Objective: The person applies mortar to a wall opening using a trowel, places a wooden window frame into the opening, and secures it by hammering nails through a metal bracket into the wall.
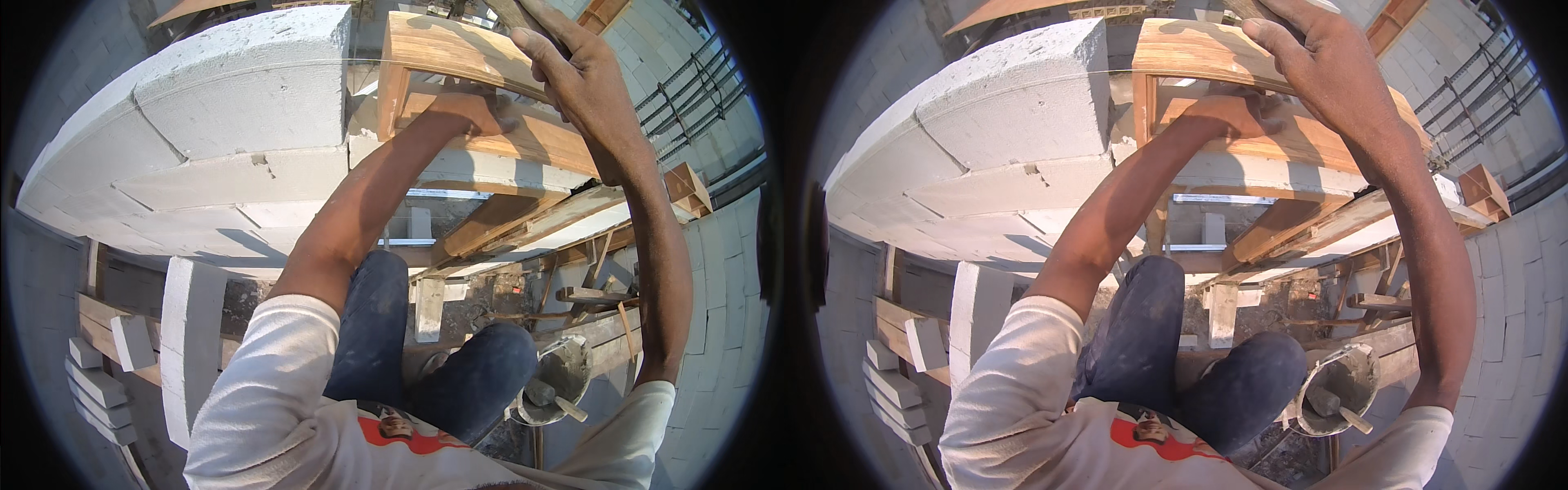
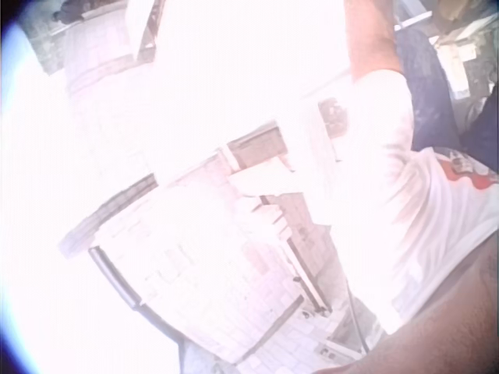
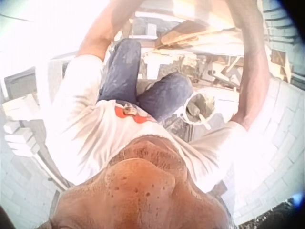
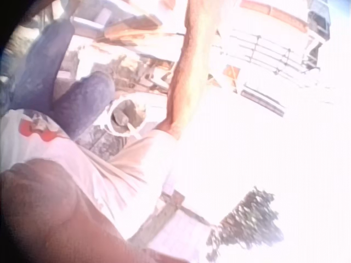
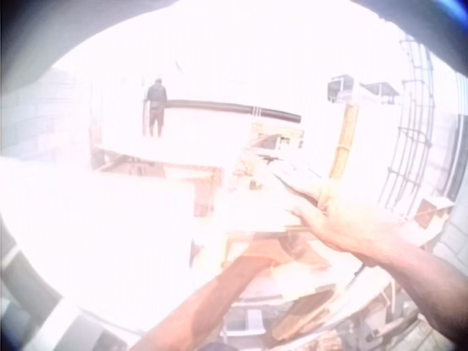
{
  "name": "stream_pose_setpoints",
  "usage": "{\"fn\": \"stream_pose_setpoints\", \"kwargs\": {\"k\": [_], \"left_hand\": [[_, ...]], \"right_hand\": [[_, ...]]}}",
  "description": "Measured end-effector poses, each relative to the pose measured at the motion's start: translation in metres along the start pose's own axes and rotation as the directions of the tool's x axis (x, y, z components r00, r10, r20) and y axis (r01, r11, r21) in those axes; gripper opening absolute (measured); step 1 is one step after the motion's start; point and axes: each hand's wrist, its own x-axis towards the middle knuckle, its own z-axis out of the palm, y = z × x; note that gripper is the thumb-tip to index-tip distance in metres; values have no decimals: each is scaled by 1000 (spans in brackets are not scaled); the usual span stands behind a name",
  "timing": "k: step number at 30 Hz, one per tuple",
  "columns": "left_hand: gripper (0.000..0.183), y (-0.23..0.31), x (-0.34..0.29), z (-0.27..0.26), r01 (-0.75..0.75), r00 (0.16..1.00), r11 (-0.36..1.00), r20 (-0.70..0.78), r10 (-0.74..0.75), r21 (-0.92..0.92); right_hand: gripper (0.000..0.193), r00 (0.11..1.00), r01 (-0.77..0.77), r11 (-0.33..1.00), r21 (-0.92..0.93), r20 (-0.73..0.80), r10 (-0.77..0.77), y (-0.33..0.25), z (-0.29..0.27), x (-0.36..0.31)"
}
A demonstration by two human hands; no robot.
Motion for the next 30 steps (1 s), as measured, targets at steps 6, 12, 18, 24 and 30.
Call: {"fn": "stream_pose_setpoints", "kwargs": {"k": [6,12,18,24,30], "left_hand": [[86,11,0,16,-110,961,994,-254,113,29],[82,5,2,10,-110,984,992,-145,101,-60],[87,49,23,19,-279,956,959,-109,273,-48],[97,85,35,26,-275,951,960,-132,280,52],[97,86,33,30,-254,939,963,-217,268,91]], "right_hand": [[48,997,-15,998,69,81,9,33,-23,11],[52,863,-370,869,328,-225,452,69,-90,-51],[60,817,-476,871,-117,-426,389,201,-120,-109],[52,849,-453,829,-329,-444,287,251,-110,-131],[48,803,-451,841,-298,-547,237,286,-107,-120]]}}
